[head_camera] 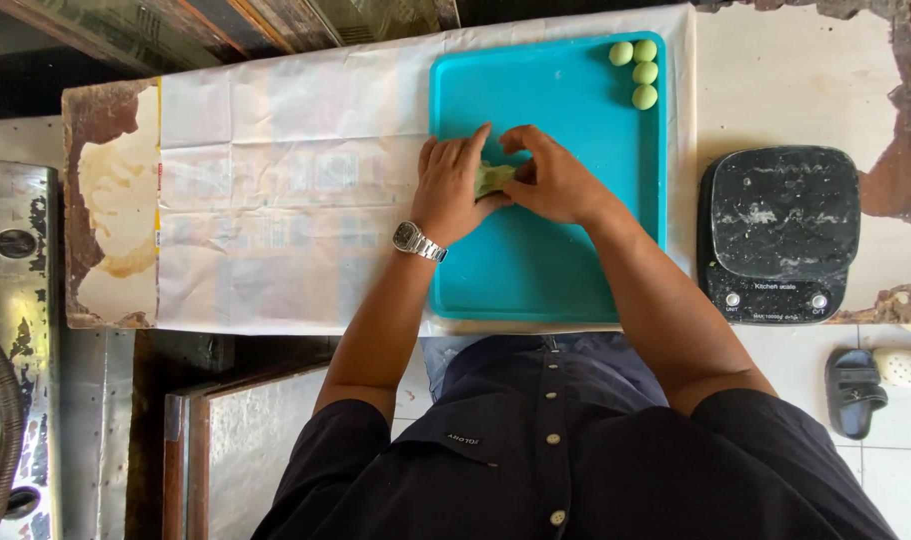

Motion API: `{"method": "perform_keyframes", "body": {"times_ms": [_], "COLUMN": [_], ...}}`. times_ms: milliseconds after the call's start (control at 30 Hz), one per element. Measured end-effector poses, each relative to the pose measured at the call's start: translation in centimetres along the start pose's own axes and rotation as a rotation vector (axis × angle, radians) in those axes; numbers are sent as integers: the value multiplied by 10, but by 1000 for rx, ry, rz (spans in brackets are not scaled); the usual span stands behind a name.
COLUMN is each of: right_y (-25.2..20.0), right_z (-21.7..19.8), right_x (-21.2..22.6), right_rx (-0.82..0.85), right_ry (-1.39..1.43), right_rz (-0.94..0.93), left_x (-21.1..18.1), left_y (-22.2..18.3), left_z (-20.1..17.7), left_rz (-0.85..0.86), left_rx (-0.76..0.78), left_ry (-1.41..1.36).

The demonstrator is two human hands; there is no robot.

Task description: Stuffing and shaping small pieces of green dough into balls and arranging them on a tray.

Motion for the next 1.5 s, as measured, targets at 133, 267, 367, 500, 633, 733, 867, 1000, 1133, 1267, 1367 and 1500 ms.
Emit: {"method": "perform_keyframes", "body": {"times_ms": [133,267,367,500,633,733,867,1000,1133,1267,1367,1500], "right_y": [-5,2,12,21,-3,-9,-20,-11,-4,11,2,-45], "right_z": [1,13,15,3,-42,-48,-29,0,21,20,-12,-67], "right_x": [27,15,-10,-60,-18,-24,-55,-25,3,-27,-36,-21], "right_rx": [-22,-85,-115,-256,-271,-319,-411,-324,-227,-320,-528,-613], "right_ry": [-88,-156,-104,430,554,523,315,-56,-212,-377,-361,-165], "right_rz": [-38,-58,-61,-89,-102,27,60,-22,-47,-92,-132,-132], "left_x": [6,7,12,11,-2,-3,-2,1,1,1,-3,-1], "left_y": [0,1,2,2,2,7,-3,0,-5,0,-1,-2], "left_z": [11,11,20,19,-2,-9,2,-1,-3,1,-5,-3], "left_rz": [-2,7,48,29,88,114,39,15,25,29,36,74], "left_rx": [-14,18,24,-8,-110,-148,33,15,-6,10,25,-81], "left_ry": [-3,28,67,24,36,52,-66,-70,-53,-23,-30,-8]}}
Point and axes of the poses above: each hand's wrist, its own y-axis towards the middle knuckle, its own z-axis out of the palm, x = y × z, the point moved 6 cm from there along y, towards the middle knuckle
